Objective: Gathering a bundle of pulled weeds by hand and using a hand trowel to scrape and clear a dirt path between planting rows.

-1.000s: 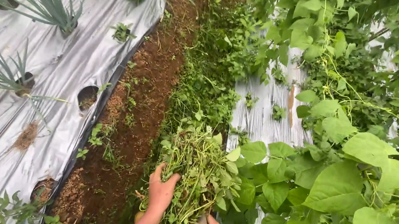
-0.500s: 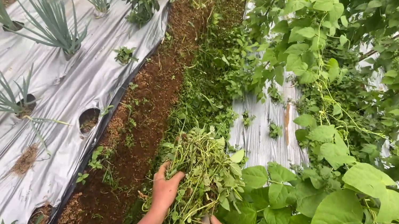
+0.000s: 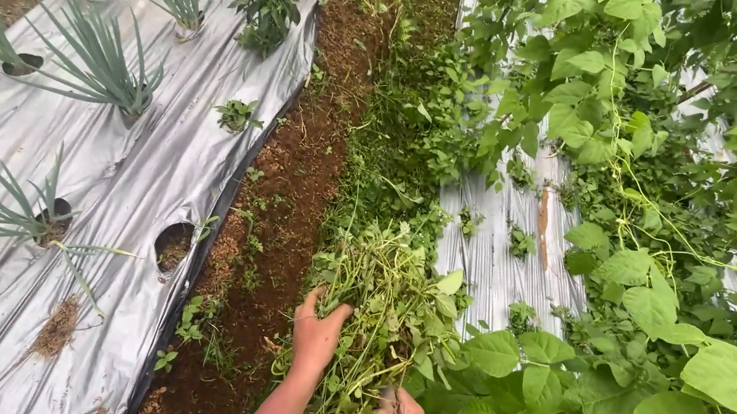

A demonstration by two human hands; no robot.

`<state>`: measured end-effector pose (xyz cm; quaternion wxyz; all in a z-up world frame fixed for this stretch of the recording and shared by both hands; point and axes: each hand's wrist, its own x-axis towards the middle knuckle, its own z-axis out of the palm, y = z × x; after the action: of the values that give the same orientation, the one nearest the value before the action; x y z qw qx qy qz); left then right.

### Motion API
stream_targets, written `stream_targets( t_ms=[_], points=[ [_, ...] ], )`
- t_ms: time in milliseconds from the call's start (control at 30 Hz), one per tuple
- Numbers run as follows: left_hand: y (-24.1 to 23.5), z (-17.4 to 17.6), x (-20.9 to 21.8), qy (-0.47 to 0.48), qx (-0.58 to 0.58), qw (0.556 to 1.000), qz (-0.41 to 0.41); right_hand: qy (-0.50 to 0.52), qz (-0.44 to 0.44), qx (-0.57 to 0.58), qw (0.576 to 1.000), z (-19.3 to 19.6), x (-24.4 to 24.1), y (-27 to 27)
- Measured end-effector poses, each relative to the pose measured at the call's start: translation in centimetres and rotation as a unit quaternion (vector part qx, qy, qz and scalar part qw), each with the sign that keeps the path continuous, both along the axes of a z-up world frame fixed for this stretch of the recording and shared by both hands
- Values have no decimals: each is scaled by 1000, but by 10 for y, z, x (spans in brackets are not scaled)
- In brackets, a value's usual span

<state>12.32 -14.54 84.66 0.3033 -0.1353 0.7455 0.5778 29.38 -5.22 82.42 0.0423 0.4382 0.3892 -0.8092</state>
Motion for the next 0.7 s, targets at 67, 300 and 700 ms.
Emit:
stream_targets(
  t_ms=[67,300,700],
  points=[
    [4,-3,-1,-5,-1,1000,-4,-2,-11,3,1000,-5,-1,2],
    [21,-12,-18,-14,-4,1000,-17,-30,-32,43,998,-13,-16,12],
    [71,-24,-82,-56,1,998,35,-116,73,74,988,3,-99,72]
  ],
)
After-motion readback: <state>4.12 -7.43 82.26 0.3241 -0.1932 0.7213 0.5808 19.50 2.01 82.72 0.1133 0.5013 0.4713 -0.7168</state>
